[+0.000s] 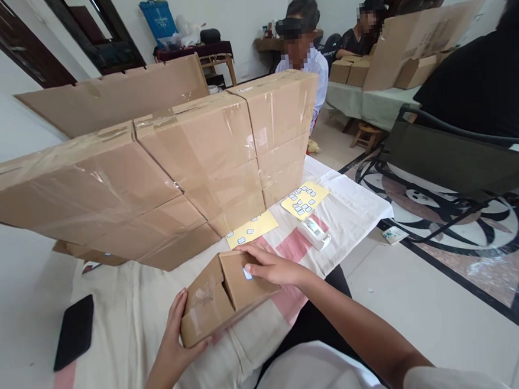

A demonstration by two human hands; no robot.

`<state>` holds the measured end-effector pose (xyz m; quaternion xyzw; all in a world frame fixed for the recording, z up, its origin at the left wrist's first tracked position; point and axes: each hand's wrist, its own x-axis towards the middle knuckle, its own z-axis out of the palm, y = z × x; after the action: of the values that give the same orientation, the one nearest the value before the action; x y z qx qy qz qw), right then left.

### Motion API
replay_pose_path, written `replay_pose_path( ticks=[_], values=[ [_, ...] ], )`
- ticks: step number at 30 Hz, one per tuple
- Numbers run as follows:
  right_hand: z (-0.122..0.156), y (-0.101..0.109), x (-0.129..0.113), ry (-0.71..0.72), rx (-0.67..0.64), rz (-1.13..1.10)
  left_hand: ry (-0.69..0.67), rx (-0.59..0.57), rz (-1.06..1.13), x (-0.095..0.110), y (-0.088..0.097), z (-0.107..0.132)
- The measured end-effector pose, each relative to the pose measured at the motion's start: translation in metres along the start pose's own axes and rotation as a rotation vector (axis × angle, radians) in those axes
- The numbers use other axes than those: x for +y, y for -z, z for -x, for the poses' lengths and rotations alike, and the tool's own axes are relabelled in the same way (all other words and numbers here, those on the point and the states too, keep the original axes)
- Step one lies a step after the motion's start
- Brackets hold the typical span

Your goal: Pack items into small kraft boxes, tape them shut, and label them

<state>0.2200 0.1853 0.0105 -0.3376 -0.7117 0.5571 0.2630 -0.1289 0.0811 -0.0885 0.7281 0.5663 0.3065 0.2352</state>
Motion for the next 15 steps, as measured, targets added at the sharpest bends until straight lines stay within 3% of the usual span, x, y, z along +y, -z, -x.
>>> replay_pose_path(
  ticks=[5, 9, 13, 15],
  values=[
    [0.004, 0.008, 0.003, 0.074, -0.146, 0.020, -0.029, 0.000, -0.026, -0.009, 0.001, -0.001],
    [0.021, 0.018, 0.013, 0.069, -0.162, 0.014, -0.085, 0.003, -0.044, -0.009, 0.000, -0.011],
    [0.057, 0.020, 0.028, -0.040, -0.181, 0.105, -0.146, -0.069, -0.104, 0.006, 0.001, -0.028],
    [0.078, 0.016, 0.035, -0.096, -0.098, 0.198, -0.171, -0.137, -0.159, 0.021, 0.001, -0.039]
  ],
)
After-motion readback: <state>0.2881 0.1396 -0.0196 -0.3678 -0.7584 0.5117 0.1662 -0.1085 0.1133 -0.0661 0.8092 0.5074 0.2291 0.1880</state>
